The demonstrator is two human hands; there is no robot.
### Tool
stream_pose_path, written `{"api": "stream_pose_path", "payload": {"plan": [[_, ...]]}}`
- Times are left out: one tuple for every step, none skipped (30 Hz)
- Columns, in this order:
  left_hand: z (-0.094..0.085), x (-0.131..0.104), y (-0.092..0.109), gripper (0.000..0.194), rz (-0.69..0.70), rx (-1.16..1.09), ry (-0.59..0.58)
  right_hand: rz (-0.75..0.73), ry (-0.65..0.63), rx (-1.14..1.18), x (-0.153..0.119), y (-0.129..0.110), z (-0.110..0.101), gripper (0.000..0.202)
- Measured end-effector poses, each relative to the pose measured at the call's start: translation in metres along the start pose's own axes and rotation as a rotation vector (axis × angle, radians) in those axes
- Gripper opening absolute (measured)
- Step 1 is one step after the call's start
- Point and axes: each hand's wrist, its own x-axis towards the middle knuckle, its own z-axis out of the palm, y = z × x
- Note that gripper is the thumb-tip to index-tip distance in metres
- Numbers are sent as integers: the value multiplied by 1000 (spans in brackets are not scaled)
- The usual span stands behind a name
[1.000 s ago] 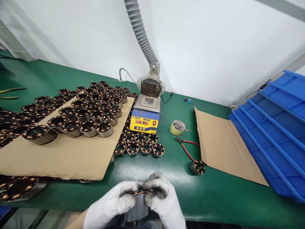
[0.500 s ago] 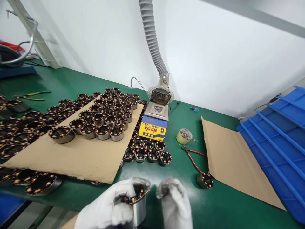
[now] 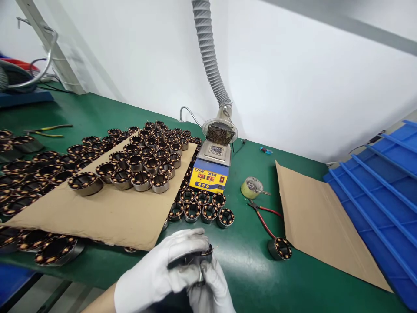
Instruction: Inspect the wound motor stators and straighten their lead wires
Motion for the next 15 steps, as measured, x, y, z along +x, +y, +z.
{"api": "stream_pose_path", "payload": {"plan": [[-2,4,1,24,-23,-43,11,3,-24,-5,0,0,0,24],[-4,8,2,24,-75,-93,28,17,-52,-13,0,0,0,29],[-6,11,4,25,-159,-160,45,40,-82,-16,0,0,0,35],[-8,12,5,25,-247,-244,83,69,-114,-11,-1,-1,0,40],[-11,13,6,28,-321,-329,131,97,-144,6,-2,-2,1,44],[-13,12,6,33,-374,-404,165,115,-167,35,-3,-4,1,46],[-15,9,5,36,-404,-446,164,129,-176,67,-4,-5,2,45],[-17,6,3,36,-378,-436,119,136,-166,92,-4,-7,2,43],[-18,2,1,37,-305,-367,38,138,-144,109,-5,-8,2,39],[-17,-1,-2,49,-218,-276,-39,137,-117,119,-5,-8,2,37],[-16,-4,-4,67,-146,-188,-101,134,-89,125,-5,-8,2,34],[-14,-5,-5,80,-68,-123,-135,126,-64,129,-4,-7,1,32],[-11,-4,-5,81,-16,-107,-120,114,-45,130,-3,-5,0,31],[-8,-2,-3,70,-6,-120,-78,98,-42,128,-2,-3,0,30],[-5,2,0,53,-22,-151,-27,88,-50,118,-1,-1,-1,28]]}}
